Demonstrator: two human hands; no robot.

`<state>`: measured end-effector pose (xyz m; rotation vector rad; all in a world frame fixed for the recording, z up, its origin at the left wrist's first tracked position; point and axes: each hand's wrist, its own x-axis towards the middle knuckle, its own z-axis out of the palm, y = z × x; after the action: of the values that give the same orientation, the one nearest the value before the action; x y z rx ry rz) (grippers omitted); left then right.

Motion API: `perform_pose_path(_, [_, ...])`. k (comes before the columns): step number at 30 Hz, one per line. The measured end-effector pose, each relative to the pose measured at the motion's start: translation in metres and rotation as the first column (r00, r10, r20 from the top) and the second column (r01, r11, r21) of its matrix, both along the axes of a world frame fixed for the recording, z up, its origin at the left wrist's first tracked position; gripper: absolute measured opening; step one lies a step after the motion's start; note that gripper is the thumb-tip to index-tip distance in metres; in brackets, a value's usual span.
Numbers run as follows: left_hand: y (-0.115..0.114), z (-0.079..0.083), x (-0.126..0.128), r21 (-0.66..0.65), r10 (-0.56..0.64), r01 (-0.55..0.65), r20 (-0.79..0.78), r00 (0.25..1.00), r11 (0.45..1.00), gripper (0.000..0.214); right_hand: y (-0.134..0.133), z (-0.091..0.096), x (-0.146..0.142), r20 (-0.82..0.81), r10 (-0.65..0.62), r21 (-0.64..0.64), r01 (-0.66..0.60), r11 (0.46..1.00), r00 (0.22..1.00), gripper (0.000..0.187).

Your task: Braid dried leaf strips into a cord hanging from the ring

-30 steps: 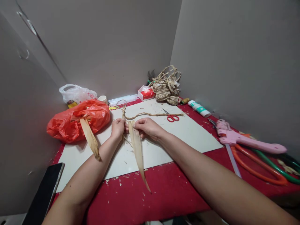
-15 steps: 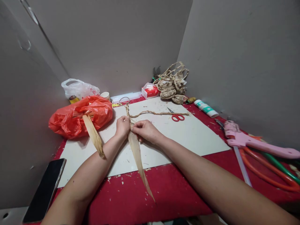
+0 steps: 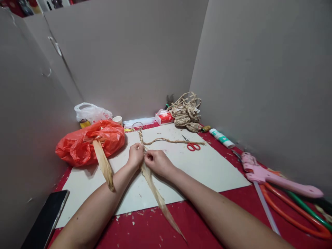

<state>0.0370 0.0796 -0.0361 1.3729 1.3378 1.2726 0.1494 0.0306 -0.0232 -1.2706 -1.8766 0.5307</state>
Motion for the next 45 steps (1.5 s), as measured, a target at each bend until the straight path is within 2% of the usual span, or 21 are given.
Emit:
perform_pose_path(6, [-0.002, 0.002, -0.002, -0.031, -0.001, 0.003, 0.064, 0.998, 1.0, 0.021, 0.003, -0.001, 0.004, -0.002, -0.023, -0.029, 0.023, 0.999, 1.0, 0.016])
perform_pose_path(10, [-0.002, 0.003, -0.002, -0.071, -0.013, 0.021, 0.104, 0.994, 0.997, 0.022, 0.003, 0.001, 0.004, -0.275, -0.019, -0.188, -0.035, 0.981, 0.961, 0.014])
perform_pose_path(12, [-0.002, 0.003, -0.001, -0.099, -0.025, 0.038, 0.127, 0.992, 0.994, 0.023, 0.004, 0.008, 0.005, -0.517, -0.071, -0.305, -0.107, 0.946, 0.853, 0.012])
perform_pose_path(14, [-0.002, 0.004, 0.0, -0.124, -0.033, 0.052, 0.15, 0.988, 0.991, 0.025, 0.004, 0.02, 0.012, -0.702, -0.155, -0.378, -0.179, 0.908, 0.695, 0.013])
perform_pose_path(17, [-0.003, 0.005, 0.001, -0.152, -0.033, 0.061, 0.178, 0.983, 0.987, 0.025, 0.005, 0.045, 0.038, -0.807, -0.223, -0.37, -0.173, 0.913, 0.547, 0.014])
perform_pose_path(19, [-0.003, 0.006, 0.001, -0.161, -0.029, 0.06, 0.189, 0.982, 0.985, 0.025, 0.0, 0.068, 0.066, -0.847, -0.195, -0.265, -0.074, 0.961, 0.495, 0.017])
perform_pose_path(21, [-0.003, 0.005, 0.0, -0.161, -0.024, 0.057, 0.2, 0.979, 0.985, 0.027, -0.011, 0.094, 0.098, -0.862, -0.212, -0.14, 0.185, 0.973, 0.462, 0.024])
perform_pose_path(22, [-0.003, 0.004, 0.0, -0.16, -0.022, 0.056, 0.207, 0.978, 0.985, 0.027, -0.018, 0.108, 0.113, -0.864, -0.22, -0.053, 0.353, 0.934, 0.453, 0.024])
perform_pose_path(23, [-0.003, 0.004, 0.0, -0.16, -0.021, 0.056, 0.213, 0.977, 0.986, 0.028, -0.027, 0.121, 0.126, -0.86, -0.238, 0.04, 0.525, 0.85, 0.451, 0.019])
perform_pose_path(24, [-0.003, 0.003, 0.0, -0.16, -0.02, 0.056, 0.22, 0.975, 0.985, 0.028, -0.036, 0.132, 0.136, -0.844, -0.275, 0.127, 0.67, 0.731, 0.461, 0.014])
perform_pose_path(25, [-0.003, 0.002, 0.0, -0.161, -0.02, 0.057, 0.225, 0.974, 0.985, 0.028, -0.045, 0.142, 0.141, -0.826, -0.308, 0.198, 0.755, 0.625, 0.472, 0.014])
perform_pose_path(26, [-0.003, 0.002, 0.0, -0.162, -0.021, 0.059, 0.23, 0.973, 0.985, 0.028, -0.053, 0.148, 0.141, -0.791, -0.336, 0.261, 0.779, 0.57, 0.511, 0.014])
perform_pose_path(27, [-0.003, 0.001, 0.0, -0.161, -0.022, 0.061, 0.234, 0.972, 0.985, 0.028, -0.059, 0.149, 0.137, -0.74, -0.359, 0.312, 0.763, 0.566, 0.569, 0.014])
perform_pose_path(28, [-0.004, 0.001, 0.0, -0.16, -0.024, 0.064, 0.238, 0.971, 0.985, 0.027, -0.063, 0.147, 0.127, -0.675, -0.372, 0.34, 0.716, 0.61, 0.637, 0.015])
perform_pose_path(30, [-0.006, 0.003, 0.0, -0.153, -0.03, 0.069, 0.245, 0.969, 0.986, 0.027, -0.063, 0.127, 0.096, -0.534, -0.324, 0.281, 0.525, 0.803, 0.781, 0.017])
perform_pose_path(31, [-0.007, 0.005, 0.0, -0.147, -0.032, 0.07, 0.247, 0.968, 0.987, 0.026, -0.059, 0.11, 0.077, -0.425, -0.28, 0.157, 0.375, 0.914, 0.861, 0.014])
perform_pose_path(32, [-0.008, 0.006, 0.0, -0.14, -0.034, 0.07, 0.248, 0.968, 0.988, 0.026, -0.052, 0.092, 0.058, -0.339, -0.226, 0.021, 0.247, 0.969, 0.913, 0.014])
perform_pose_path(34, [-0.009, 0.01, -0.001, -0.122, -0.034, 0.066, 0.248, 0.968, 0.99, 0.026, -0.037, 0.054, 0.025, -0.198, -0.109, -0.208, 0.067, 0.976, 0.974, 0.02])
perform_pose_path(37, [-0.011, 0.014, -0.002, -0.104, -0.027, 0.055, 0.251, 0.967, 0.993, 0.024, -0.016, 0.013, -0.003, -0.142, -0.04, -0.392, -0.019, 0.92, 0.989, 0.022])
perform_pose_path(40, [-0.012, 0.015, -0.001, -0.101, -0.017, 0.046, 0.262, 0.965, 0.994, 0.022, -0.008, 0.002, -0.008, -0.202, -0.041, -0.418, -0.048, 0.907, 0.978, 0.014])
perform_pose_path(45, [-0.012, 0.015, 0.0, -0.09, 0.003, 0.021, 0.266, 0.964, 0.996, 0.018, -0.008, 0.005, -0.002, -0.329, -0.007, -0.354, -0.116, 0.928, 0.944, 0.015])
